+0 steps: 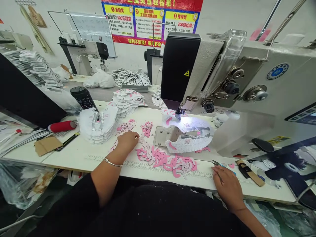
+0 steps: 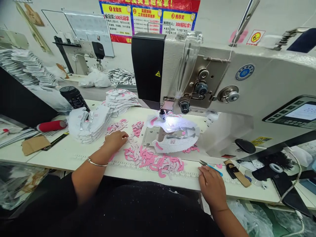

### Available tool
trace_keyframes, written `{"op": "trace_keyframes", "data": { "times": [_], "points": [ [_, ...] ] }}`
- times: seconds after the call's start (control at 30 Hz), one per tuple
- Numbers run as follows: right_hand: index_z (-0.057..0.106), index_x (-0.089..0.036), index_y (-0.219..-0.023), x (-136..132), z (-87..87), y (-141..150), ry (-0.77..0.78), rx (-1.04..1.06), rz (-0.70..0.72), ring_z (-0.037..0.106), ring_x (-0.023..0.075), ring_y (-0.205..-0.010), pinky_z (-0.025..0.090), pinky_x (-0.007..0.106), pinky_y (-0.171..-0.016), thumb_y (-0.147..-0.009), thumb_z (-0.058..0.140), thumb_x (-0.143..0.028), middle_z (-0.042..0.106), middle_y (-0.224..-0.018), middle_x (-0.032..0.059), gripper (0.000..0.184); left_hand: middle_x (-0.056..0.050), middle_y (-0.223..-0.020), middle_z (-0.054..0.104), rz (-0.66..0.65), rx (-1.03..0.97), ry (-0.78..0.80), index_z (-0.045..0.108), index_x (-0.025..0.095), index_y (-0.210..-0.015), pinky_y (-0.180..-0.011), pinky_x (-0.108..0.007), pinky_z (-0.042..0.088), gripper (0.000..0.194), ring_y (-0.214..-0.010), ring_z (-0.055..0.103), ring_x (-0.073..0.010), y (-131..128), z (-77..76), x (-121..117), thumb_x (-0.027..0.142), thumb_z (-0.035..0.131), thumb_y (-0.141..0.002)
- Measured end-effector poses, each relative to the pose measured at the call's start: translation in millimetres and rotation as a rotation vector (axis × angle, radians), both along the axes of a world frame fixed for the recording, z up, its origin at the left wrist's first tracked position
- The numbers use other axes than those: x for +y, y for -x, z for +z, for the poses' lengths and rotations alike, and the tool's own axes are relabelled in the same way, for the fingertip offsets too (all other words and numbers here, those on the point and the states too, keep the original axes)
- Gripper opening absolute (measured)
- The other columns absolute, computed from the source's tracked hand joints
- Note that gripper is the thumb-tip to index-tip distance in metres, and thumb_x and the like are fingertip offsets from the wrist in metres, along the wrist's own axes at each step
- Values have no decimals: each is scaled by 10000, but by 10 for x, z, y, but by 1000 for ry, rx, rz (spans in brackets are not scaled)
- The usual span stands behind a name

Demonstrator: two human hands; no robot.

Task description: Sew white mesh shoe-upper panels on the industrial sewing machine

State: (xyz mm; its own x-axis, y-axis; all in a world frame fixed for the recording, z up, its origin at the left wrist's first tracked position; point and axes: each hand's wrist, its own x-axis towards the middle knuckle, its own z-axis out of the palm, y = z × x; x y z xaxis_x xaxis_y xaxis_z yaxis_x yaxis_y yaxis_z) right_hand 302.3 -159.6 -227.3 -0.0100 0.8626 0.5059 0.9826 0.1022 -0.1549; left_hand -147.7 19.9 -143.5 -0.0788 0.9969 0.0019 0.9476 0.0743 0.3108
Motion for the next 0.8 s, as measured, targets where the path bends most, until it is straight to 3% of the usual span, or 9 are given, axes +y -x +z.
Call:
{"op": "trace_keyframes", "data": {
  "times": [0.3, 0.57, 0.7, 0.8],
  "points": [
    [712, -171, -1020, -17, -1, 23, 15, -58, -23, 624, 267, -1052, 471, 441, -969, -902, 435, -265, 714, -1058, 88, 315, -54, -1073, 726, -107, 59, 77, 712, 263, -960, -910, -458, 387, 226, -1032, 626, -291, 60, 196, 171, 248, 589, -770],
    [711, -162, -992, -5, 32, 81, 22, -90, -63, 625, 270, -1050, 464, 426, -959, -891, 440, -258, 720, -1034, 87, 305, -52, -969, 736, -169, 74, 115, 708, 244, -831, -918, -491, 368, 134, -927, 643, -282, -12, 3, 234, 290, 615, -747],
    [707, -163, -990, -17, 26, 92, 3, -103, -53, 625, 269, -1027, 469, 431, -948, -907, 426, -267, 716, -1024, 86, 311, -52, -978, 742, -123, 63, 58, 714, 254, -864, -900, -464, 389, 176, -934, 645, -278, 82, 44, 259, 312, 566, -788],
    [704, -174, -987, -27, 7, 78, 9, -96, -44, 628, 271, -1012, 479, 436, -926, -913, 417, -280, 713, -1023, 82, 315, -86, -1101, 725, -5, 67, -14, 704, 256, -1046, -880, -449, 411, 307, -1016, 632, -304, 290, 152, 345, 319, 480, -847]
  ]
}}
